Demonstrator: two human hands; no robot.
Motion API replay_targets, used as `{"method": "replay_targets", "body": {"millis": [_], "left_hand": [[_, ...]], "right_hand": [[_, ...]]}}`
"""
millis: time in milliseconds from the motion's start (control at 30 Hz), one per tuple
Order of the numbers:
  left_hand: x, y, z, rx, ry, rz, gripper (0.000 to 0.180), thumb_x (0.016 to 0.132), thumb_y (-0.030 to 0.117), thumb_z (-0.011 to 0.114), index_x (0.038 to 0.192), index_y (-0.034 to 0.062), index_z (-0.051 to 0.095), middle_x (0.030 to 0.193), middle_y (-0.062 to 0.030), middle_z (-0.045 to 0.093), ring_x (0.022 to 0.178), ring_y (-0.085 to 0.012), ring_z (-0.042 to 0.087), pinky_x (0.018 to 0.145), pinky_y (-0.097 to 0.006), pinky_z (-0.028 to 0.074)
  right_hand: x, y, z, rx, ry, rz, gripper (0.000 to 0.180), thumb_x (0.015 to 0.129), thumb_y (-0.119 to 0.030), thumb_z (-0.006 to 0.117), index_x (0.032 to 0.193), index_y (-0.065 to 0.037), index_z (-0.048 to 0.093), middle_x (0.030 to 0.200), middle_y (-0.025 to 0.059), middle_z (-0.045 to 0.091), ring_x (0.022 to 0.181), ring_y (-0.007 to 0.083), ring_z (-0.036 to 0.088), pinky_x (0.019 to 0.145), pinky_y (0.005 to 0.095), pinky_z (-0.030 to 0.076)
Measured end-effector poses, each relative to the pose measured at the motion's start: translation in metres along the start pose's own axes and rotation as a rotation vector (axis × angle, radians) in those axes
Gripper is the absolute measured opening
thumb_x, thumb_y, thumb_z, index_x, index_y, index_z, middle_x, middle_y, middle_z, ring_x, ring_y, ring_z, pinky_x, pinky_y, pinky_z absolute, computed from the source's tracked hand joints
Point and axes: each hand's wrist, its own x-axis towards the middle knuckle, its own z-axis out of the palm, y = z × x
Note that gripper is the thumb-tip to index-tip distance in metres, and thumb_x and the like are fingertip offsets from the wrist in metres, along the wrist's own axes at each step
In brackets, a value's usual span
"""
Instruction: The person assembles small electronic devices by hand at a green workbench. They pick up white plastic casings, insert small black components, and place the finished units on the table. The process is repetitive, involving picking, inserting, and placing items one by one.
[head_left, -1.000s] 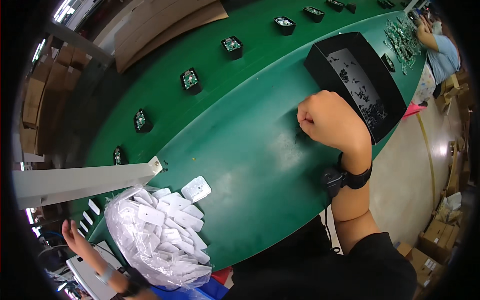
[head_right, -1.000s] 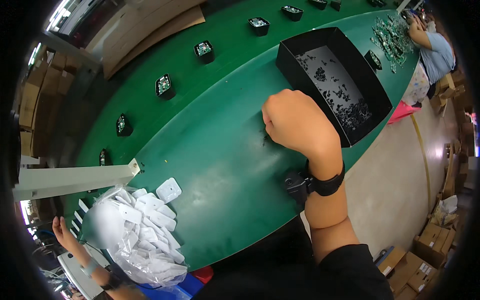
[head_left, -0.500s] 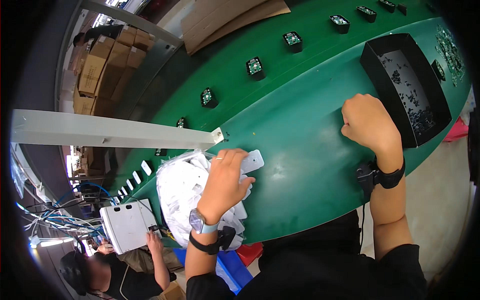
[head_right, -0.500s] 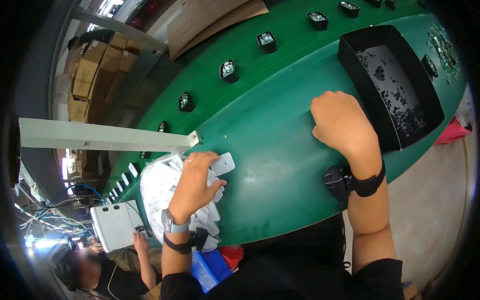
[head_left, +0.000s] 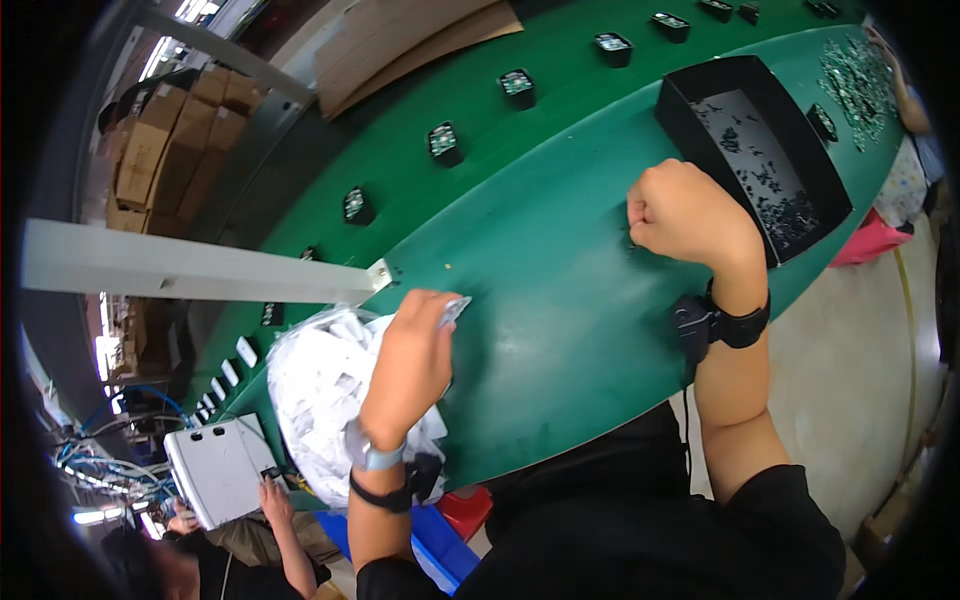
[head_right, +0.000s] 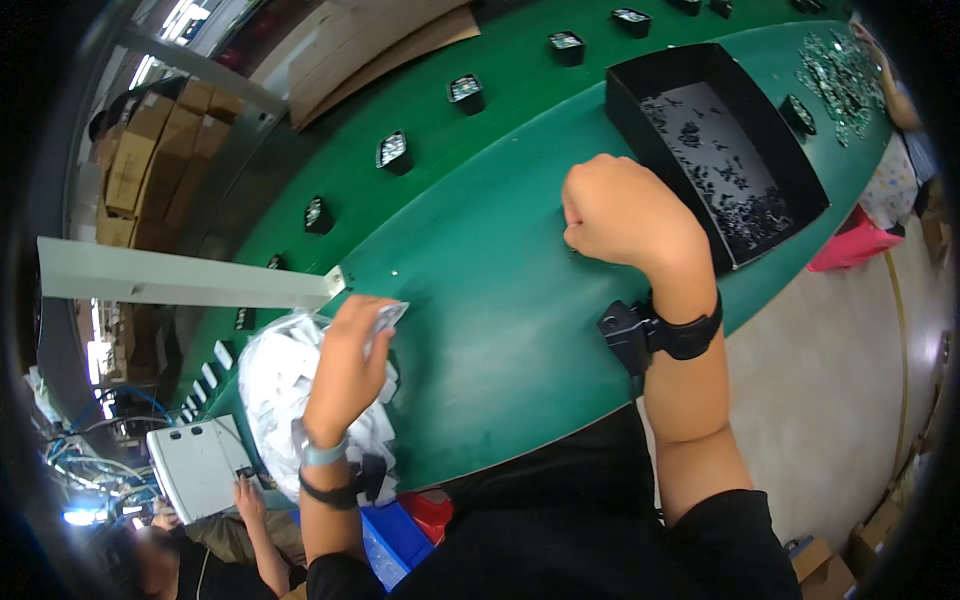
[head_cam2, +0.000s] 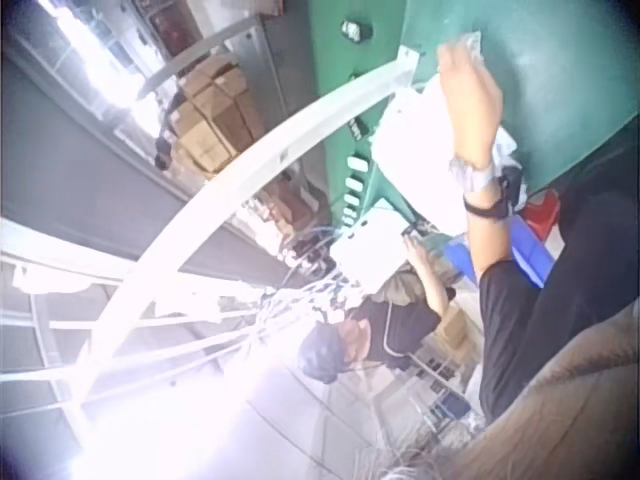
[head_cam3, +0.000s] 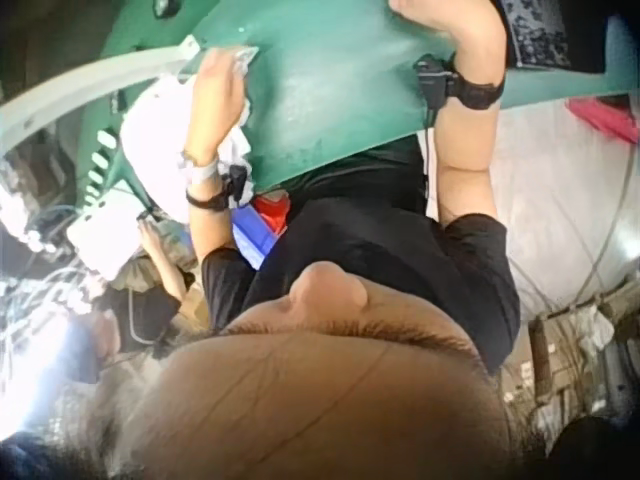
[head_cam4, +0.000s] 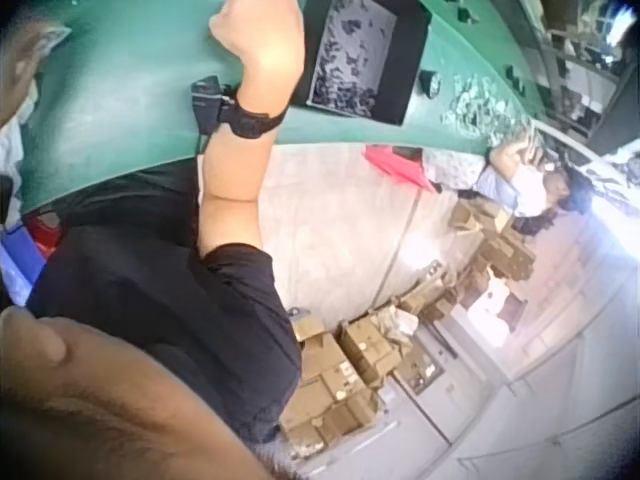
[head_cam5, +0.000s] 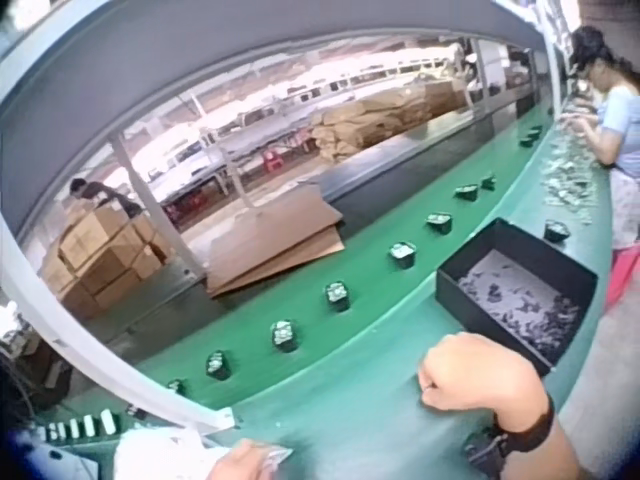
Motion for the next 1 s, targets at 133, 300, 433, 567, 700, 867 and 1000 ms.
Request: {"method": "replay_targets", "body": {"millis": [133,300,433,567,700,867,1000], "left_hand": [[-0.016,0.043,-0.021,-0.781,0.144,-0.354,0.045,0.088,-0.007,0.063,0.132,-0.0033,0.054,0.106,-0.0102,0.068,0.094,-0.0154,0.065,0.084,-0.028,0.05],[-0.033,0.065,-0.005,-1.076,0.148,-0.548,0.048,0.091,-0.007,0.063,0.138,-0.0035,0.05,0.107,-0.0055,0.067,0.094,-0.0098,0.063,0.081,-0.025,0.051],[-0.034,0.064,0.025,-1.157,0.065,-0.587,0.05,0.092,-0.006,0.061,0.14,-0.0034,0.048,0.107,-0.0049,0.067,0.092,-0.0095,0.063,0.075,-0.024,0.051],[-0.031,0.066,0.035,-1.239,0.106,-0.581,0.054,0.091,-0.007,0.063,0.141,-0.0036,0.042,0.108,-0.0095,0.068,0.093,-0.0107,0.063,0.074,-0.023,0.051],[-0.031,0.059,0.044,-1.27,0.076,-0.545,0.05,0.092,-0.008,0.062,0.139,-0.0037,0.044,0.11,-0.0097,0.068,0.095,-0.0104,0.063,0.078,-0.023,0.05],[-0.029,0.065,0.049,-1.233,0.185,-0.528,0.048,0.09,-0.01,0.061,0.136,-0.005,0.047,0.112,-0.0106,0.067,0.1,-0.0117,0.063,0.082,-0.024,0.05],[-0.027,0.067,0.054,-1.164,0.282,-0.44,0.046,0.089,-0.01,0.062,0.133,-0.0068,0.05,0.113,-0.0116,0.066,0.1,-0.0118,0.063,0.078,-0.022,0.052]], "right_hand": [[-0.006,0.01,0.015,-0.036,0.001,-0.009,0.003,0.06,-0.002,0.064,0.062,0.001,0.063,0.063,0.0195,0.062,0.062,0.0377,0.062,0.058,0.0416,0.051],[0.0,0.005,0.024,-0.161,0.025,-0.037,0.002,0.061,0.0,0.065,0.061,-0.001,0.064,0.064,0.0166,0.064,0.064,0.0367,0.064,0.06,0.0411,0.051],[0.0,0.005,0.024,-0.176,-0.048,-0.015,0.003,0.062,-0.001,0.065,0.063,0.001,0.064,0.067,0.0197,0.064,0.068,0.0387,0.064,0.062,0.0435,0.052],[0.001,-0.002,0.021,-0.171,-0.116,-0.006,0.006,0.063,-0.002,0.065,0.065,0.004,0.063,0.071,0.0238,0.063,0.069,0.0418,0.064,0.063,0.0459,0.053],[0.004,-0.013,0.002,0.079,-0.273,-0.08,0.008,0.065,-0.005,0.066,0.07,0.002,0.065,0.069,0.0186,0.063,0.063,0.0346,0.063,0.059,0.0396,0.051],[0.005,-0.05,0.025,0.653,-0.208,-0.671,0.008,0.071,-0.009,0.068,0.075,-0.002,0.064,0.069,0.0064,0.063,0.065,0.0218,0.061,0.061,0.0335,0.049],[0.001,-0.068,0.056,0.654,-0.094,-0.695,0.009,0.069,-0.003,0.071,0.075,-0.005,0.064,0.064,0.0028,0.056,0.063,0.0195,0.056,0.056,0.0329,0.046]]}}
